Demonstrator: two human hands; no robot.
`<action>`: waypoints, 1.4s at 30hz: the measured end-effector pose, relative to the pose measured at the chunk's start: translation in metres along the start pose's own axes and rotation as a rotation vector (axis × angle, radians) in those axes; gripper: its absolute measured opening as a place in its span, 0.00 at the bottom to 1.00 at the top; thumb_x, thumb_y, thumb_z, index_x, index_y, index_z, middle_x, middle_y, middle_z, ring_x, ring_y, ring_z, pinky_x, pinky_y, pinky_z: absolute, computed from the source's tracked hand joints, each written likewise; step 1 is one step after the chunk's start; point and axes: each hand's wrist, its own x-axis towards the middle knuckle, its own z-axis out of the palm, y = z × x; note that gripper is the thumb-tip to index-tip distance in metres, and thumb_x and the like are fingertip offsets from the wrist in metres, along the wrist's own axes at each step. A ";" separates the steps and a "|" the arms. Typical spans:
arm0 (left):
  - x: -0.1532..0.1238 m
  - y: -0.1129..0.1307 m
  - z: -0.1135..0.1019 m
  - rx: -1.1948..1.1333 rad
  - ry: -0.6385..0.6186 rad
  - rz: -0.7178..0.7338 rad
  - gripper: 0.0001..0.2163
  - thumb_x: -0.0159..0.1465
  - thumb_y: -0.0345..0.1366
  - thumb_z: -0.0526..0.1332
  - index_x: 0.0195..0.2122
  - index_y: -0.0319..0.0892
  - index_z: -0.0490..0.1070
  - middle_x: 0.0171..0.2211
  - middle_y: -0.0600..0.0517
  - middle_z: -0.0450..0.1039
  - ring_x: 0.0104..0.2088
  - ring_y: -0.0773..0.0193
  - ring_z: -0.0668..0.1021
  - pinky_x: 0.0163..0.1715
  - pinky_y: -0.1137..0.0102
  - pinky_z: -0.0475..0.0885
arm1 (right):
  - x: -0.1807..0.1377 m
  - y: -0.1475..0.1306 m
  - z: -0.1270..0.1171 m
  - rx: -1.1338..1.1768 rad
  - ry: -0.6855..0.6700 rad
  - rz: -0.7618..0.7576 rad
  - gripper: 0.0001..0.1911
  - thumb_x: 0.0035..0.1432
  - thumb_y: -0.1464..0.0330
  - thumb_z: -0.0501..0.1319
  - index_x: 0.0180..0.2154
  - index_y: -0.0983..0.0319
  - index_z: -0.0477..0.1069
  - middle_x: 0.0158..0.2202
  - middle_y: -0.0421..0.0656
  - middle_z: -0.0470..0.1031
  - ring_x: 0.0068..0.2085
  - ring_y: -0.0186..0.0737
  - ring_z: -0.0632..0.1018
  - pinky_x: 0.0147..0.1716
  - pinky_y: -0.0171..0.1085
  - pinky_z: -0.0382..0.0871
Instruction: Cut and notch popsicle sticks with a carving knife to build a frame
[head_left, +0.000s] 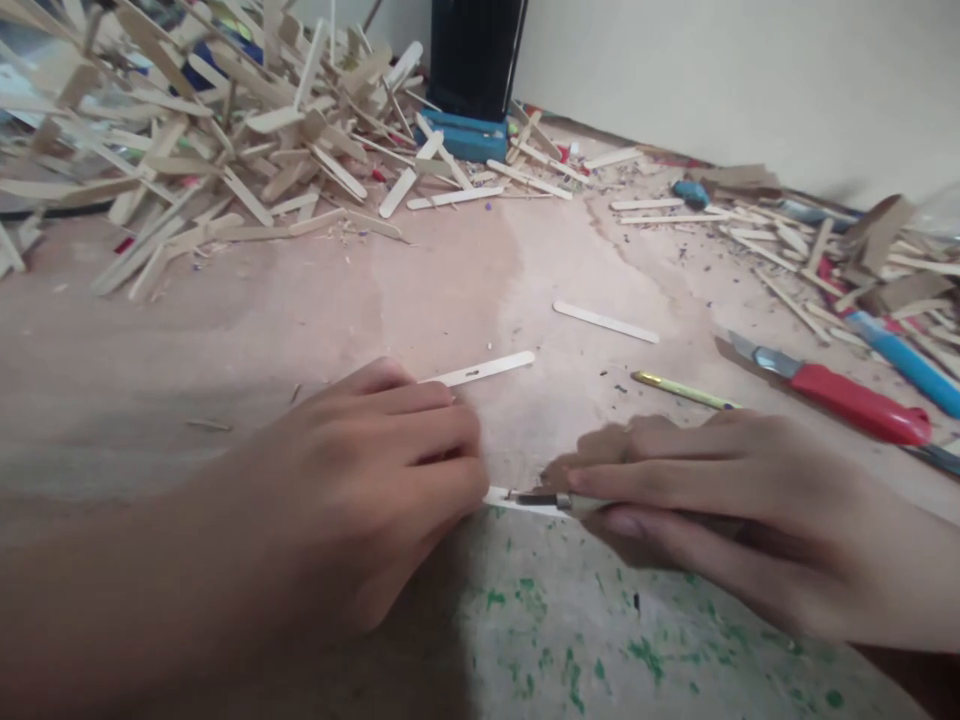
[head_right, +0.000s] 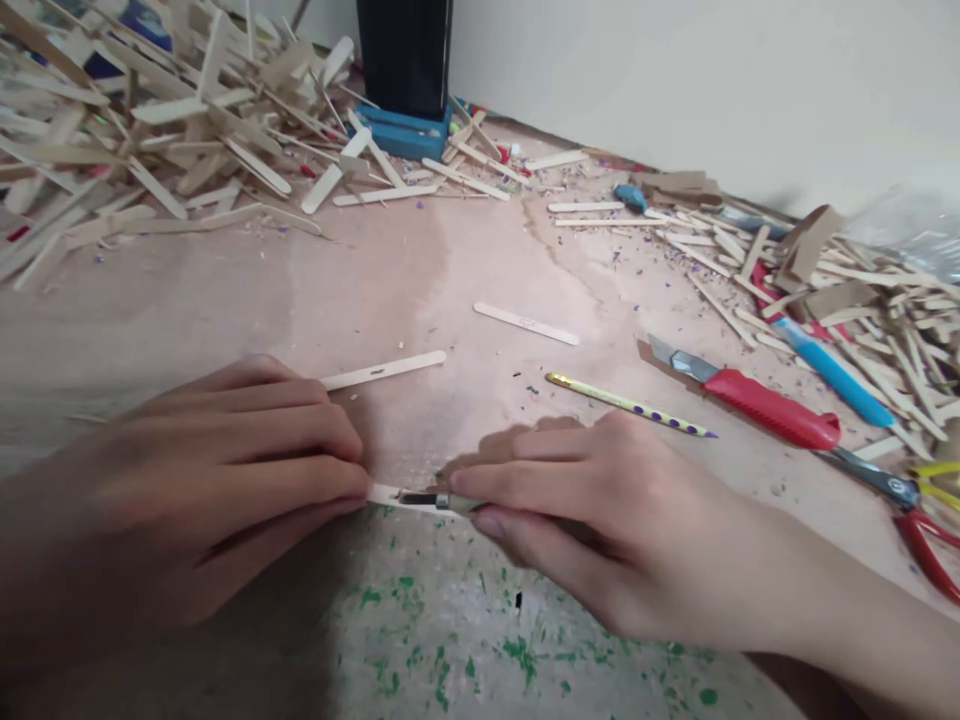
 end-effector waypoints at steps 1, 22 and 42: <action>0.000 0.000 0.001 -0.004 0.007 0.001 0.15 0.78 0.23 0.58 0.41 0.43 0.84 0.41 0.53 0.84 0.40 0.59 0.82 0.45 0.58 0.73 | 0.001 0.000 0.002 -0.002 0.005 -0.001 0.23 0.79 0.77 0.64 0.68 0.57 0.84 0.56 0.44 0.91 0.54 0.42 0.92 0.53 0.35 0.90; 0.002 0.003 0.004 -0.027 0.041 -0.010 0.19 0.74 0.17 0.56 0.31 0.43 0.77 0.32 0.52 0.73 0.33 0.59 0.75 0.35 0.60 0.69 | -0.010 -0.012 0.021 0.047 0.121 0.183 0.14 0.80 0.67 0.64 0.56 0.47 0.88 0.45 0.38 0.92 0.48 0.48 0.93 0.38 0.37 0.88; 0.004 0.012 -0.005 0.171 -0.021 0.108 0.20 0.76 0.18 0.53 0.43 0.39 0.85 0.38 0.49 0.83 0.35 0.51 0.81 0.34 0.55 0.76 | -0.014 -0.007 0.013 -0.185 0.102 0.117 0.16 0.83 0.68 0.62 0.63 0.55 0.84 0.52 0.42 0.91 0.45 0.39 0.91 0.41 0.31 0.87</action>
